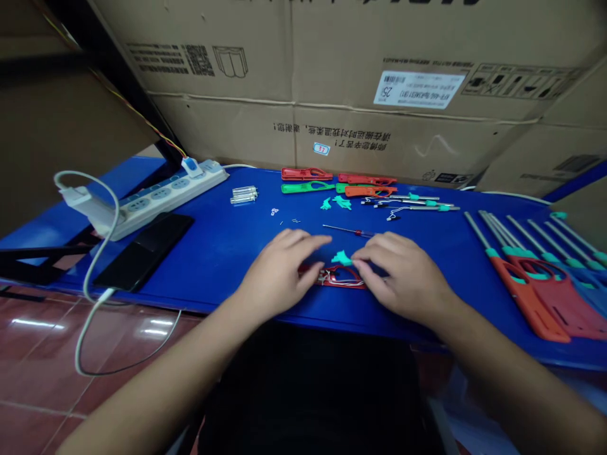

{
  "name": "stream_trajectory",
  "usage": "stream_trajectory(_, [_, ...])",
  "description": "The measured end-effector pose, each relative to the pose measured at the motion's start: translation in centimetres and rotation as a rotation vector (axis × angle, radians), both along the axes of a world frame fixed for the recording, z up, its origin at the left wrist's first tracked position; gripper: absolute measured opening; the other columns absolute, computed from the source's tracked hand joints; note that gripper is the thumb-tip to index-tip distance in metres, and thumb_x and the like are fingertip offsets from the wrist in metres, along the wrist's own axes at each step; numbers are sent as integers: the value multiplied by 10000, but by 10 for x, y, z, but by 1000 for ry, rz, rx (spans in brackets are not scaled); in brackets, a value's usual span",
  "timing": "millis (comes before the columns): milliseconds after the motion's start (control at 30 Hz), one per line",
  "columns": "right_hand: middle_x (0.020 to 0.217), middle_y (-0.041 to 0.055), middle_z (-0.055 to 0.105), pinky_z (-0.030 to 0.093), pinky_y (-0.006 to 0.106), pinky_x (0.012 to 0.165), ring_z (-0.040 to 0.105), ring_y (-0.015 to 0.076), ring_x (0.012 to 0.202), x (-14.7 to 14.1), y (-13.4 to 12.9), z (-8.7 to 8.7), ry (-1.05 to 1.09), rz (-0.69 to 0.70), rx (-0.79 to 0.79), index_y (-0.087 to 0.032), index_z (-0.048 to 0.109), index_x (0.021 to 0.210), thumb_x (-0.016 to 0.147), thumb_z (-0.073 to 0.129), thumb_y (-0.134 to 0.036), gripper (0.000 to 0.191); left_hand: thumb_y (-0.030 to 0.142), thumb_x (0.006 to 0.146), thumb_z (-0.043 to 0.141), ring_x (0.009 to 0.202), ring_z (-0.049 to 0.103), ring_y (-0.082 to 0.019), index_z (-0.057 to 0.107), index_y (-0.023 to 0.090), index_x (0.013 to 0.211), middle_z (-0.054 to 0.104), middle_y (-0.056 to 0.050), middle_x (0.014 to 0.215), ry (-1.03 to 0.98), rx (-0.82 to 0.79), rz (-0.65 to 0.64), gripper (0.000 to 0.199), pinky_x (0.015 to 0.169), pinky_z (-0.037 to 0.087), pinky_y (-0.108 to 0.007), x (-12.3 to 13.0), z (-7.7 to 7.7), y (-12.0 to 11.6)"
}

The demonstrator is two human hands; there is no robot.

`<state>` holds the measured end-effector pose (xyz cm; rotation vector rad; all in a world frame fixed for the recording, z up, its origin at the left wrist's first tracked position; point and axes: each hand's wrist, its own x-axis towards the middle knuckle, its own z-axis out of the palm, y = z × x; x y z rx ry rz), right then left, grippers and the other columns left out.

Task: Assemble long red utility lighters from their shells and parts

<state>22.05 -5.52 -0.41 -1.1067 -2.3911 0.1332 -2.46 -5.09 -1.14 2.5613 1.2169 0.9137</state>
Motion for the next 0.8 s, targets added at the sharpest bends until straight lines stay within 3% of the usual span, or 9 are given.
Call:
stream_trajectory(67, [926, 82, 705, 470, 385, 811, 623, 236, 872, 7, 23, 0, -17, -89, -1, -191, 702, 918, 950, 538, -269, 184, 250, 900, 632, 1025, 644, -232, 661, 184, 1260, 707, -84, 1127, 117, -66, 76, 367, 974, 503, -397, -5, 16, 24])
stream_trajectory(133, [910, 84, 717, 479, 377, 768, 639, 237, 847, 14, 48, 2, -17, -133, -7, -194, 715, 890, 934, 536, -267, 198, 299, 898, 630, 1000, 664, -217, 721, 223, 1167, 725, -55, 1099, 199, -167, 238, 294, 956, 507, -359, -8, 30, 56])
stream_trajectory(200, [863, 66, 732, 480, 365, 739, 648, 223, 789, 19, 72, 4, -30, -142, -24, -204, 720, 845, 904, 562, -264, 179, 286, 873, 642, 980, 676, -246, 756, 210, 1093, 745, -74, 1039, 227, -199, 327, 259, 912, 514, -367, -6, 38, 90])
stream_trajectory(267, [867, 62, 747, 486, 362, 755, 662, 222, 792, 24, 89, 3, -33, -152, -33, -203, 728, 838, 887, 571, -268, 177, 276, 846, 664, 942, 688, -262, 781, 195, 1010, 759, -93, 964, 245, -245, 382, 217, 857, 521, -358, 2, 35, 120])
stream_trajectory(367, [878, 72, 761, 491, 362, 736, 679, 230, 798, 33, 102, -5, -30, -203, -55, -192, 733, 824, 871, 553, -257, 197, 371, 821, 709, 906, 698, -248, 786, 199, 1000, 764, -97, 953, 250, -315, 380, 260, 801, 524, -317, 19, 16, 149])
stream_trajectory(467, [821, 46, 763, 491, 335, 660, 682, 210, 723, 45, 105, -16, -48, -219, -115, -203, 740, 805, 841, 570, -252, 180, 493, 780, 745, 909, 698, -242, 761, 199, 1093, 760, -97, 1016, 224, -341, 340, 430, 778, 526, -302, 33, -3, 157])
stream_trajectory(533, [792, 34, 758, 488, 324, 627, 676, 201, 687, 52, 105, -21, -59, -224, -143, -212, 744, 805, 834, 574, -257, 179, 447, 755, 777, 927, 696, -252, 773, 197, 1055, 758, -92, 1024, 203, -338, 292, 390, 795, 526, -311, 39, -9, 156])
stream_trajectory(667, [792, 40, 745, 497, 346, 649, 671, 218, 710, 57, 104, -21, -66, -227, -131, -215, 753, 851, 817, 602, -265, 162, 281, 777, 752, 981, 681, -255, 778, 175, 1013, 752, -91, 1014, 125, -319, 202, 260, 895, 507, -328, 38, -2, 146])
stream_trajectory(800, [939, 88, 731, 517, 400, 785, 666, 254, 862, 48, 96, -14, -21, -217, -34, -191, 734, 1081, 859, 609, -311, 282, 287, 889, 642, 995, 678, -224, 737, 166, 1123, 752, -85, 1078, 11, -411, 67, 280, 928, 500, -336, 31, 8, 129])
